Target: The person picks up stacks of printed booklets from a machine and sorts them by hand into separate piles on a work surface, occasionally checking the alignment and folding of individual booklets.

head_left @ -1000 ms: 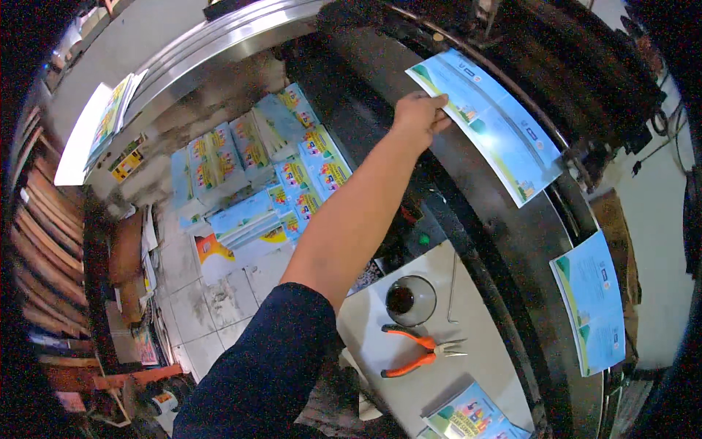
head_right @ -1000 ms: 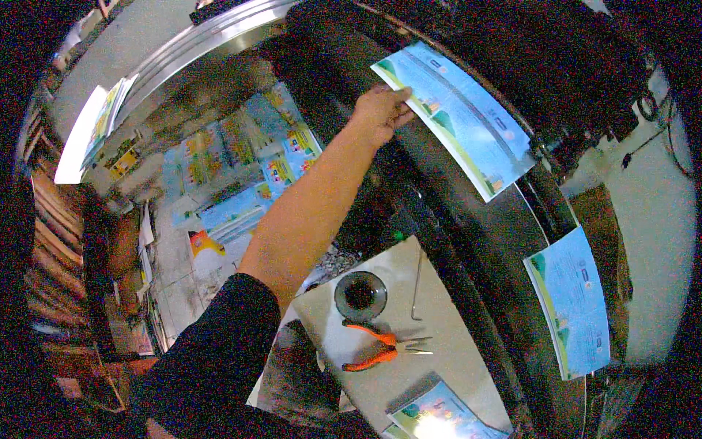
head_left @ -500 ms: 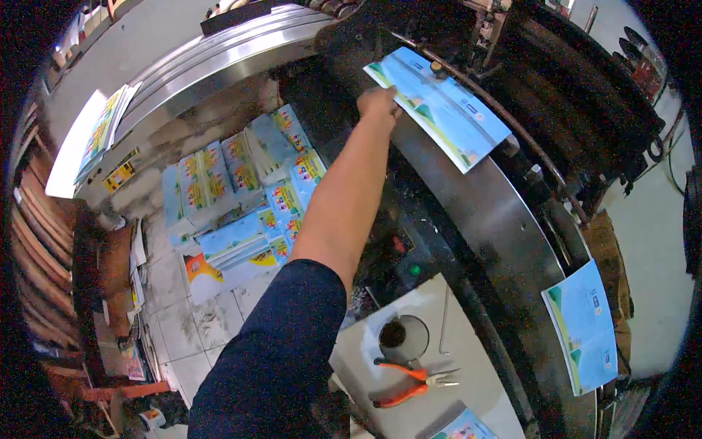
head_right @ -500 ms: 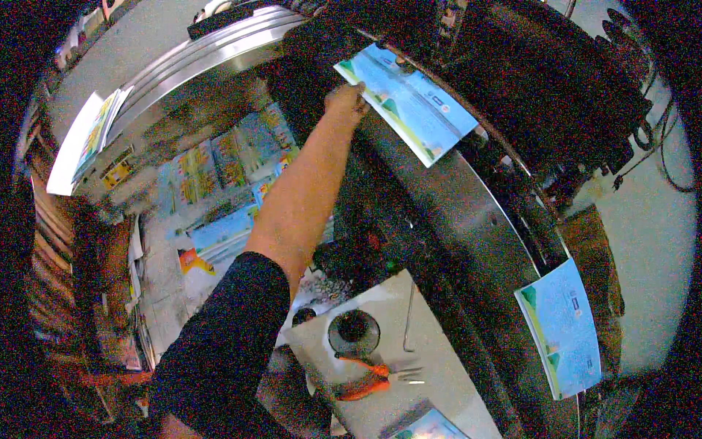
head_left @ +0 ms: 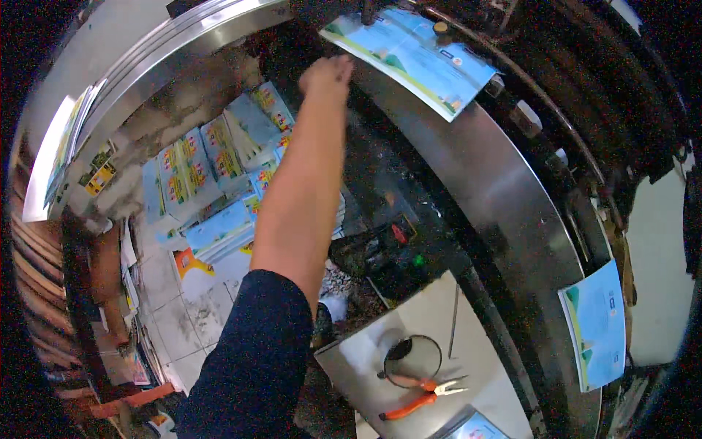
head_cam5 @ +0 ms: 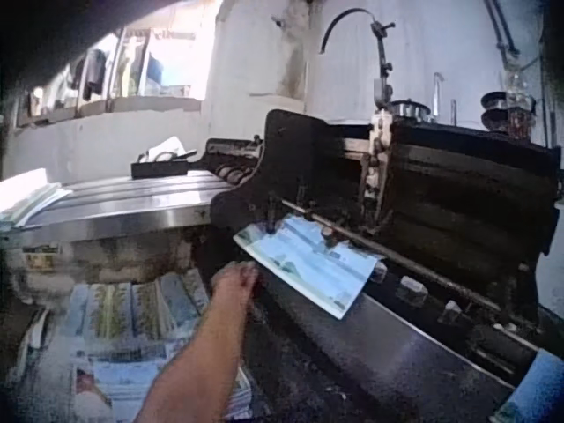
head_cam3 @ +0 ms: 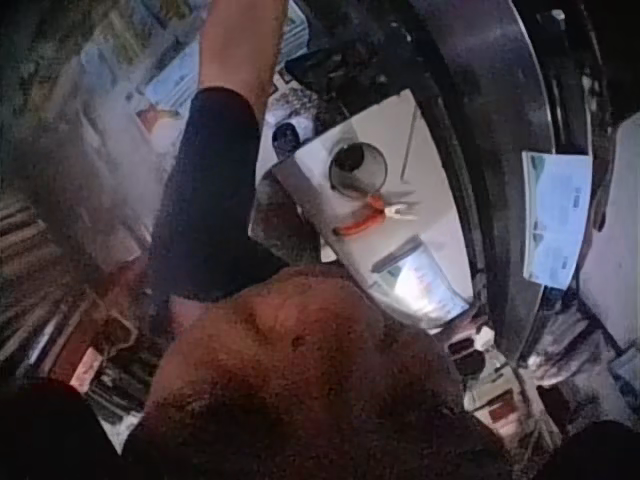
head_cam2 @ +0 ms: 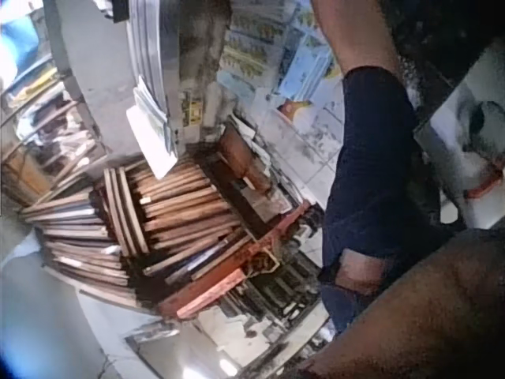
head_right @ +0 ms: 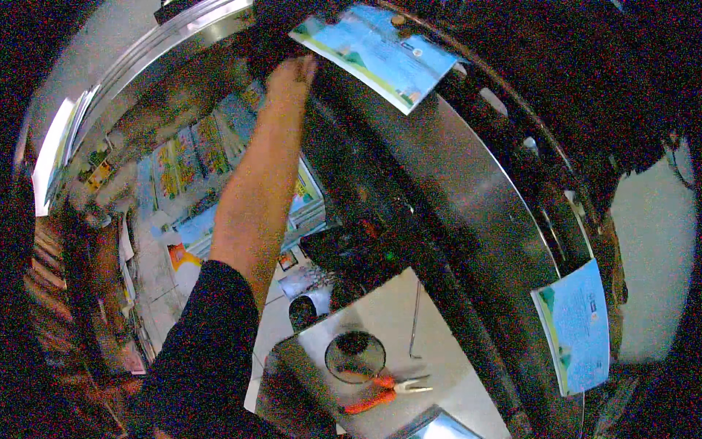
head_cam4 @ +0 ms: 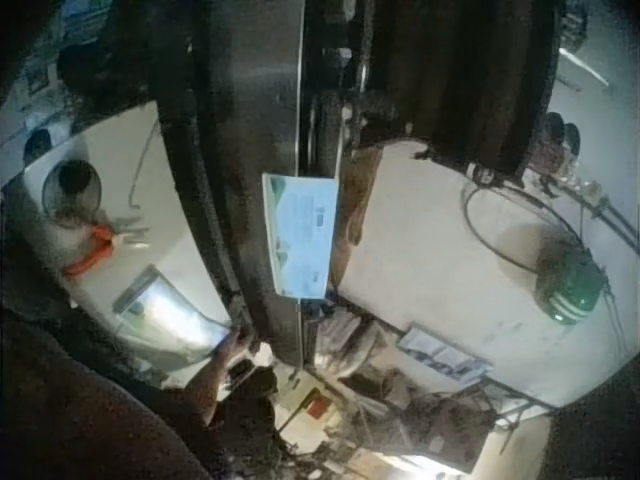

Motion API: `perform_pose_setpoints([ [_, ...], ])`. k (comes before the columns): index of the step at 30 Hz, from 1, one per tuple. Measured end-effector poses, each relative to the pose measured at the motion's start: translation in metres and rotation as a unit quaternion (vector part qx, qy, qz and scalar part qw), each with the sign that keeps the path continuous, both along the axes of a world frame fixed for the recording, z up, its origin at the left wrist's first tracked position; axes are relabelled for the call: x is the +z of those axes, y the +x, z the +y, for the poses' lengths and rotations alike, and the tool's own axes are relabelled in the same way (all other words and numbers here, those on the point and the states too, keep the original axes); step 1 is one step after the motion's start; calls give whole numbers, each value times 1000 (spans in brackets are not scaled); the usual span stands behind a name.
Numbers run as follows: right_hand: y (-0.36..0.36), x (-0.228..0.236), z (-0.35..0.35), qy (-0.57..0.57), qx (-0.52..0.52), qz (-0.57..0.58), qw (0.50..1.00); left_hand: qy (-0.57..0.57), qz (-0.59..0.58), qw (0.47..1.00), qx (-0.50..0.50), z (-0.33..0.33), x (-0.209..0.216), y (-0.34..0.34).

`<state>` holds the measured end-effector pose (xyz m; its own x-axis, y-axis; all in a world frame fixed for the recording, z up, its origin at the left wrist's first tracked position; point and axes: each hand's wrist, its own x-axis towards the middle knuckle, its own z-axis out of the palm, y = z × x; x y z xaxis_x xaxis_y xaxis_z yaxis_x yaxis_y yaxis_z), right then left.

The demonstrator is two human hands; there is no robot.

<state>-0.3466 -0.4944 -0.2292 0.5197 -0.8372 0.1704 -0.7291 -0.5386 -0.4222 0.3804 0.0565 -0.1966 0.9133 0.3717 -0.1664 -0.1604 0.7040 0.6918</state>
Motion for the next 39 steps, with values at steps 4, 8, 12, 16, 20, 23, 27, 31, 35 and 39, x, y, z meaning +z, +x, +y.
perform_pose_setpoints([
  [4, 7, -1, -3, 6, 4, -6, 1000, 92, 1, 996, -15, 44, -30, -34],
  [8, 5, -7, -1, 8, 1, -6, 1000, -27, 105, 966, -235, -11, -26, -47],
  [12, 1, -3, 4, 4, -10, 3, 1000, -6, 35, 971, -235, -64, -16, -40],
  [16, 0, 1, 4, 6, -29, 25, 999, -14, 24, 989, -146, -78, -4, -14],
  [20, -3, 8, 4, 14, -56, 52, 997, -145, -70, 982, -101, -78, 1, 13],
  [23, -7, 14, 10, 13, -76, 78, 994, -5, -5, 998, -62, -93, 9, -15],
  [27, -2, 13, 9, 4, -42, 43, 998, -13, -53, 998, -36, -83, 19, 1],
  [31, -3, 11, 9, 2, -21, 27, 999, -32, -80, 995, -46, -69, 9, 15],
  [35, -5, 10, 12, 7, -24, 20, 999, 206, -6, 978, -31, -80, 11, -18],
  [39, -2, 11, 10, 9, -9, 12, 1000, 107, -9, 994, -23, -75, 18, -30],
])
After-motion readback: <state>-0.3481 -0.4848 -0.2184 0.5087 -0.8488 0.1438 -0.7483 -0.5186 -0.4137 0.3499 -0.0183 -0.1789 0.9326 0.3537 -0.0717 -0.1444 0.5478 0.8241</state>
